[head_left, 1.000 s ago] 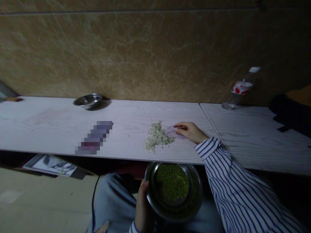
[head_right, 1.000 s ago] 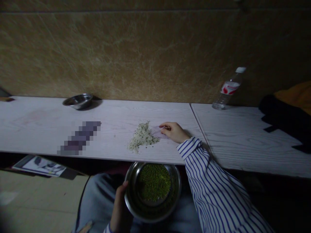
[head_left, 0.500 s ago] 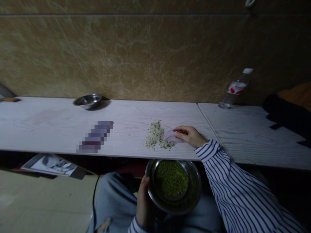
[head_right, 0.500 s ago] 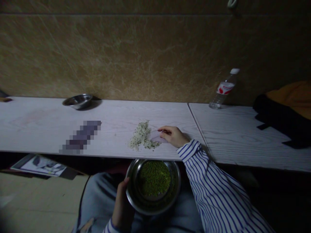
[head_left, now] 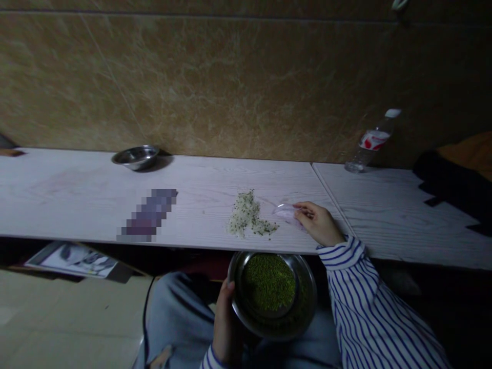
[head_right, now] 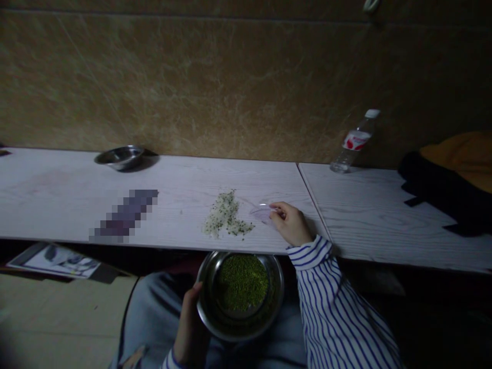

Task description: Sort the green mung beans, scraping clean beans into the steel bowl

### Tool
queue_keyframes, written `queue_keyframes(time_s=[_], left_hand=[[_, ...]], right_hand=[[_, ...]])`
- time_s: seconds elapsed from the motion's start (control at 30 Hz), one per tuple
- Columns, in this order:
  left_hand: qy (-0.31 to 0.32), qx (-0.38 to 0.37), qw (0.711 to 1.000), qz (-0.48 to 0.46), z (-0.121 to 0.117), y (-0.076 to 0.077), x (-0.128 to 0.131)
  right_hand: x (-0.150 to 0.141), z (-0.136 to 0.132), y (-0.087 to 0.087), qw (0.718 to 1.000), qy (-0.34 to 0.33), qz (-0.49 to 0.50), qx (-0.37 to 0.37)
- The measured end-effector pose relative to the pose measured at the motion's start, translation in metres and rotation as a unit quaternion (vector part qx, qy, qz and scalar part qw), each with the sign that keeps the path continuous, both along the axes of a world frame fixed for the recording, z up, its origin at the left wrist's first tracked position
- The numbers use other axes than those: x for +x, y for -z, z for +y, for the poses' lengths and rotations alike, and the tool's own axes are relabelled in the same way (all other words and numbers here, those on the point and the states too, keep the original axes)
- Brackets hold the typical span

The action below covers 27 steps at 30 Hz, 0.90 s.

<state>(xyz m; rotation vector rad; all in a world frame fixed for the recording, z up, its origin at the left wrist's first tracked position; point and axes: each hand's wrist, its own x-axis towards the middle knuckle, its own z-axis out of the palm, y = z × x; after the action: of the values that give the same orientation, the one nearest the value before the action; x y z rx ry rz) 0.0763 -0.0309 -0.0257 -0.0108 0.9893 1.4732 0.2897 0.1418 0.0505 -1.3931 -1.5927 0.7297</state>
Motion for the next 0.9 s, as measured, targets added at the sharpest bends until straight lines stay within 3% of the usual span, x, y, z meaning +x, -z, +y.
queue_keyframes(time_s=[0.37, 0.67, 0.9], left_hand=[[0.006, -0.006, 0.999, 0.031, -0.002, -0.011, 0.008], [0.003, 0.004, 1.0, 0.008, -0.002, -0.011, 0.01], [0.008, 0.011, 1.0, 0.004, -0.001, -0.015, 0.011]], right_hand=[[-0.004, -0.01, -0.006, 0.998, -0.059, 0.004, -0.014], [-0.007, -0.015, -0.01, 0.988, -0.144, 0.033, -0.042], [-0.006, -0.018, -0.013, 0.984, -0.167, 0.032, -0.046]])
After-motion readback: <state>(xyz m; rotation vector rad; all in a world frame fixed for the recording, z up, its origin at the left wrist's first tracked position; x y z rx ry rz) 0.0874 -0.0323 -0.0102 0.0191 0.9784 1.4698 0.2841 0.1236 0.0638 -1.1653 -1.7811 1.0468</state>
